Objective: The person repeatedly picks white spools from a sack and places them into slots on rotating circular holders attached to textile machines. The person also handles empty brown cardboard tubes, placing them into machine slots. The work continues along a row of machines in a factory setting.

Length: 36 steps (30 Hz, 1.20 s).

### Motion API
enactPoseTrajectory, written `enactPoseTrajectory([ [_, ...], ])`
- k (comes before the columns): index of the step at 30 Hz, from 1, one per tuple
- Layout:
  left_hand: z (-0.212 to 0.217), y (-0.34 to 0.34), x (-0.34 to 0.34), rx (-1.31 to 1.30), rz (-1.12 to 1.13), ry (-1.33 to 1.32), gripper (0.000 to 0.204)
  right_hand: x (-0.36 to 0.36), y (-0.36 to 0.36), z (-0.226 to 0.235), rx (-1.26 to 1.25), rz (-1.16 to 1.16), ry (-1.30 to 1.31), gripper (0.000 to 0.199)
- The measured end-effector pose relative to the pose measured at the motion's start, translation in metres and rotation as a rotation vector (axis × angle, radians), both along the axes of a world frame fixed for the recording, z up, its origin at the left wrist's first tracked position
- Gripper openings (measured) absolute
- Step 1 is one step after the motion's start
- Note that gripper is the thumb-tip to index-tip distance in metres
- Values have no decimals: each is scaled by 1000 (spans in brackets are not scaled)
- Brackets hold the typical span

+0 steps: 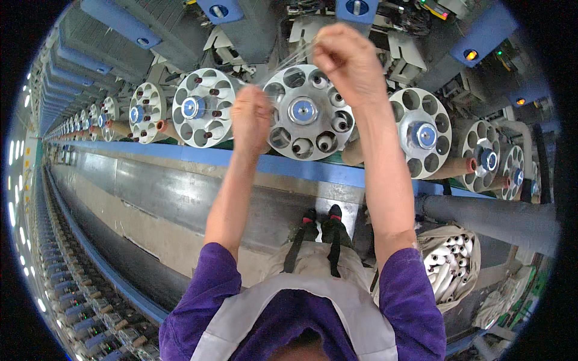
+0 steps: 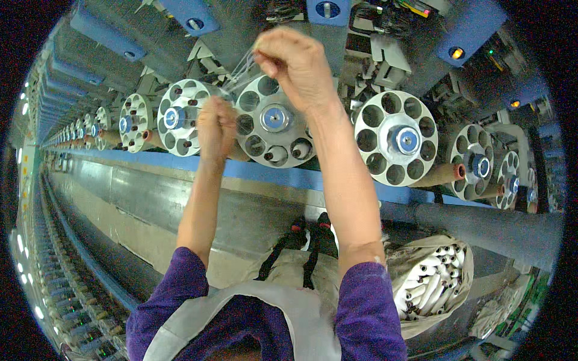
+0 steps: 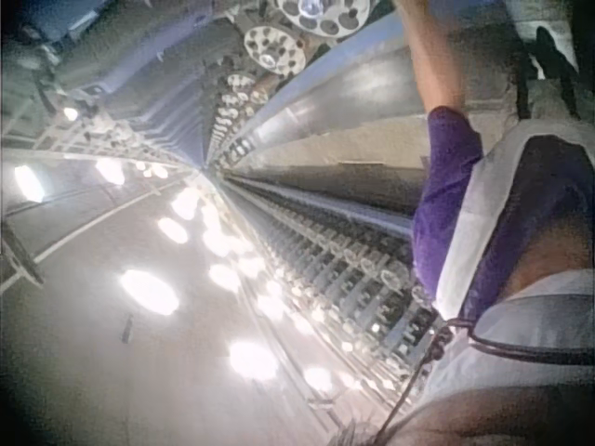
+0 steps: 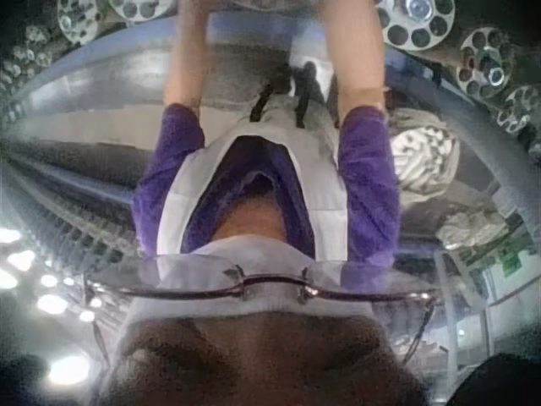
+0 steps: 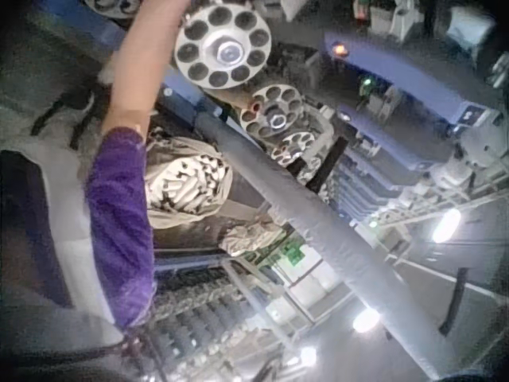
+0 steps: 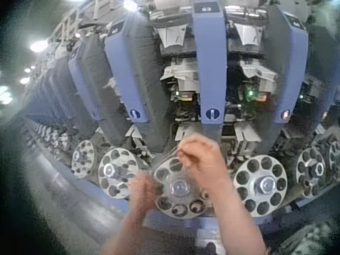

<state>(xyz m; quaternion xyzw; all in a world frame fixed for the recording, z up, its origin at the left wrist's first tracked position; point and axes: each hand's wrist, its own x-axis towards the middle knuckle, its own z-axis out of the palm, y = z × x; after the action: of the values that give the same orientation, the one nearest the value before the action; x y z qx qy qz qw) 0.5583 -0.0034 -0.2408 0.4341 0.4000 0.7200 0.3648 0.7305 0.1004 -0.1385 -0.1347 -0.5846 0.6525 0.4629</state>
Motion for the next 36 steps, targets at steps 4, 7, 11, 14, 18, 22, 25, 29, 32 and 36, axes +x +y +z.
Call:
enactPoseTrajectory([
  [4, -14, 12, -8, -317, 177, -128, 20, -24, -15, -58, 400, -367, -1025, 11],
  [7, -28, 26, 3, -170, 265, 860, 13, -24, -27, -111, 943, -441, -1346, 19],
  [11, -10, 32, 27, 1, 272, 1445, 16, 37, -63, -116, 529, -518, -734, 30],
  [14, 7, 19, 62, 154, 441, 1406, 25, 124, -114, -113, 304, -636, -719, 32],
  [18, -11, -29, 174, 216, 299, 1080, 19, 258, -209, -149, 86, -811, -879, 19],
  [22, -51, -102, 330, 103, -219, 914, 9, 415, -257, -169, -337, -1306, -843, 14],
  [25, -65, -139, 427, -2, -560, 696, 11, 527, -232, -150, -632, -1609, -349, 25],
  [29, -73, -147, 503, -116, -1032, 612, 15, 575, -174, -125, -650, -1325, -226, 39],
  [32, -86, -139, 524, -100, -1090, 647, 19, 539, -151, -125, -411, -1082, -417, 45],
  [36, -115, -127, 516, -105, -1054, 816, 29, 461, -157, -139, -421, -1111, -196, 41],
])
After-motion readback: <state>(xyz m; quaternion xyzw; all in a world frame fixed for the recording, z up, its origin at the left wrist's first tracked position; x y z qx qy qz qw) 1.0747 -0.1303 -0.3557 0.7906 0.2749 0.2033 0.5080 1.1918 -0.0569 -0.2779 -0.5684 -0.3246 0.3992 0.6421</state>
